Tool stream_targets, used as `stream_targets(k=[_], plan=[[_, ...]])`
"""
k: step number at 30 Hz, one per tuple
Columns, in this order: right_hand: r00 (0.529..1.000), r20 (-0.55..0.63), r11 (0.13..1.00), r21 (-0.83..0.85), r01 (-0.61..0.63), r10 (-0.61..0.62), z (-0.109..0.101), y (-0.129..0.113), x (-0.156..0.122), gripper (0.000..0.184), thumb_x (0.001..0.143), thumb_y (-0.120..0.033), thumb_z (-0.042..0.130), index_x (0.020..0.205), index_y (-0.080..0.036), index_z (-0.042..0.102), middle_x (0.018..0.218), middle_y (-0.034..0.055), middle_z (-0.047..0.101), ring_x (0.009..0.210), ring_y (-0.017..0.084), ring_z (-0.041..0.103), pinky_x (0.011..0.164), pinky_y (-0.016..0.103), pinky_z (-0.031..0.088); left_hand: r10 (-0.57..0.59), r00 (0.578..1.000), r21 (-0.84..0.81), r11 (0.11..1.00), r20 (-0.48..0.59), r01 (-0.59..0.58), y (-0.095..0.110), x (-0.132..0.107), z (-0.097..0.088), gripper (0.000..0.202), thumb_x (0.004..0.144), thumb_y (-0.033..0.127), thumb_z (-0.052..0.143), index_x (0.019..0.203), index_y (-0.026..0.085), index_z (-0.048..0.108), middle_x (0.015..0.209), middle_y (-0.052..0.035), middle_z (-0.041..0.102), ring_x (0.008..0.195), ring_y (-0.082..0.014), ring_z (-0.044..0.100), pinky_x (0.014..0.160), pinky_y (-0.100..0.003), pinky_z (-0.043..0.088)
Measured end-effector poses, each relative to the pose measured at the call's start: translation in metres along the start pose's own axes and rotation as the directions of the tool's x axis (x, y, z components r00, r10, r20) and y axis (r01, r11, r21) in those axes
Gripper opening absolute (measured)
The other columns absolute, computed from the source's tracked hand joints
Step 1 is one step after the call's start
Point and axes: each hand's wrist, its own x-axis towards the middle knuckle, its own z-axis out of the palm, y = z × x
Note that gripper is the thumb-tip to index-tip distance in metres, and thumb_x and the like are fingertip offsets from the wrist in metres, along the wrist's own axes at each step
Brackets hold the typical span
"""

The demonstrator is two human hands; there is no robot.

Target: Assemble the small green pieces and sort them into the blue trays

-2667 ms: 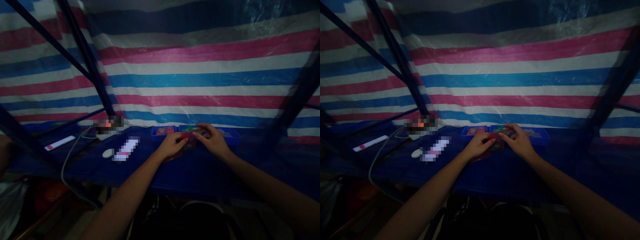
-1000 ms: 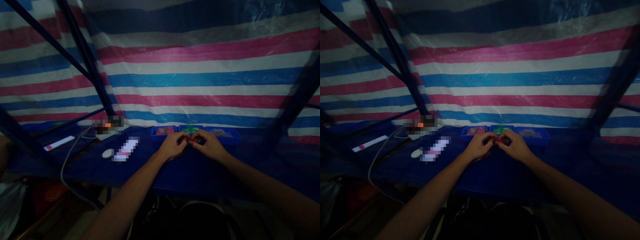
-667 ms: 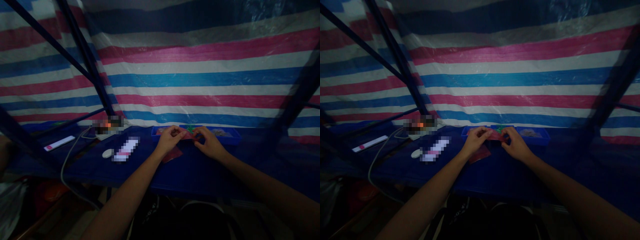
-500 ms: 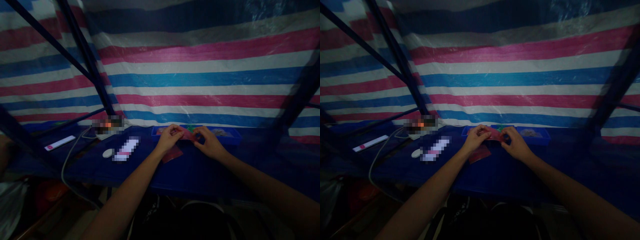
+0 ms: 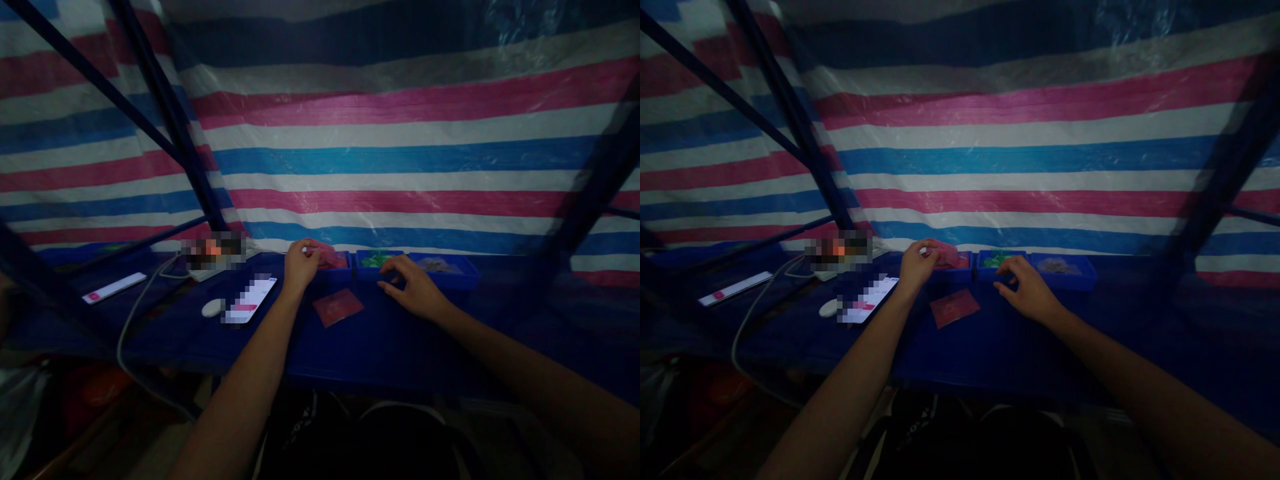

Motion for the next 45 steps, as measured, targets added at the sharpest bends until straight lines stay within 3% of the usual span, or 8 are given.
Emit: stream_targets(k=[5, 11, 18, 22, 26, 34, 40, 45], plan=[[1.000, 0.006, 1.000, 0.002, -0.006, 0.006, 0.000, -0.001, -0.001, 0.019, 0.089, -0.029, 0.066, 0.107, -0.024, 0.064, 0.111, 0.0090, 0.060, 0.095, 0.023, 0.063, 0.076, 0.040, 0.060, 0.109, 0.988, 0.209, 0.969, 0.112, -0.130, -0.005, 0.002, 0.001, 0.023, 0.078, 0.014, 0.063, 0.096, 0.019, 0.076, 0.117, -0.0089, 0.071, 0.114, -0.0255, 0.065, 0.107, -0.042, 0.050], [1.000, 0.015, 1.000, -0.013, -0.006, 0.006, 0.000, -0.001, -0.001, 0.019, 0.090, -0.028, 0.067, 0.108, -0.025, 0.064, 0.110, 0.0085, 0.061, 0.092, 0.022, 0.063, 0.076, 0.039, 0.060, 0.255, 0.909, 0.323, 0.874, 0.330, -0.362, 0.004, -0.003, 0.005, 0.027, 0.080, 0.011, 0.060, 0.100, 0.018, 0.076, 0.128, -0.0104, 0.065, 0.121, -0.0242, 0.061, 0.112, -0.041, 0.048], [1.000, 0.022, 1.000, -0.028, -0.010, 0.011, 0.000, -0.001, -0.001, 0.018, 0.090, -0.029, 0.067, 0.108, -0.025, 0.064, 0.110, 0.0076, 0.060, 0.090, 0.021, 0.063, 0.076, 0.038, 0.060, 0.370, 0.884, 0.551, 0.692, 0.286, -0.467, 0.037, -0.029, -0.003, 0.029, 0.095, 0.021, 0.051, 0.116, 0.023, 0.071, 0.154, -0.0081, 0.047, 0.146, -0.0319, 0.036, 0.120, -0.055, 0.032], [0.999, 0.029, 1.000, -0.026, -0.014, 0.015, -0.001, -0.003, -0.001, 0.018, 0.091, -0.029, 0.066, 0.108, -0.024, 0.063, 0.110, 0.0075, 0.060, 0.087, 0.020, 0.063, 0.076, 0.038, 0.059, 0.273, 0.851, 0.525, 0.691, 0.448, -0.497, 0.046, -0.040, 0.004, 0.044, 0.102, 0.046, 0.045, 0.136, 0.024, 0.062, 0.150, -0.0112, 0.051, 0.140, -0.0320, 0.043, 0.117, -0.053, 0.035], [0.999, 0.028, 0.999, -0.035, -0.027, 0.028, -0.001, -0.004, -0.001, 0.018, 0.092, -0.031, 0.065, 0.108, -0.024, 0.064, 0.110, 0.0079, 0.061, 0.085, 0.020, 0.063, 0.077, 0.039, 0.059, 0.161, 0.815, 0.496, 0.723, 0.557, -0.482, 0.037, -0.038, 0.007, 0.054, 0.101, 0.059, 0.038, 0.136, 0.025, 0.062, 0.140, -0.0119, 0.061, 0.131, -0.0320, 0.052, 0.112, -0.050, 0.039], [0.995, 0.099, 1.000, -0.008, -0.021, 0.021, 0.000, -0.005, -0.003, 0.022, 0.092, -0.036, 0.067, 0.111, -0.024, 0.066, 0.110, 0.0079, 0.067, 0.085, 0.021, 0.066, 0.079, 0.040, 0.059, 0.197, 0.773, 0.380, 0.781, 0.603, -0.496, 0.022, -0.028, 0.001, 0.064, 0.091, 0.068, 0.052, 0.136, 0.023, 0.064, 0.141, -0.0150, 0.062, 0.130, -0.0358, 0.056, 0.109, -0.048, 0.041], [0.887, 0.407, 0.974, 0.147, 0.170, -0.217, 0.004, -0.025, -0.009, 0.022, 0.096, -0.038, 0.065, 0.116, -0.031, 0.074, 0.139, 0.0061, 0.064, 0.131, 0.027, 0.056, 0.113, 0.052, 0.044, 0.174, 0.775, 0.346, 0.820, 0.607, -0.455, 0.020, -0.029, -0.001, 0.069, 0.083, 0.070, 0.064, 0.137, 0.026, 0.063, 0.147, -0.0115, 0.059, 0.136, -0.0348, 0.052, 0.114, -0.046, 0.036], [0.803, 0.535, 0.963, 0.200, 0.181, -0.262, 0.012, -0.025, -0.014, 0.033, 0.099, -0.035, 0.061, 0.132, -0.038, 0.068, 0.150, 0.0007, 0.058, 0.149, 0.028, 0.039, 0.121, 0.059, 0.032, 0.153, 0.768, 0.345, 0.827, 0.622, -0.444, 0.022, -0.029, -0.002, 0.071, 0.083, 0.072, 0.062, 0.138, 0.025, 0.062, 0.147, -0.0117, 0.059, 0.137, -0.0353, 0.051, 0.114, -0.046, 0.036]])
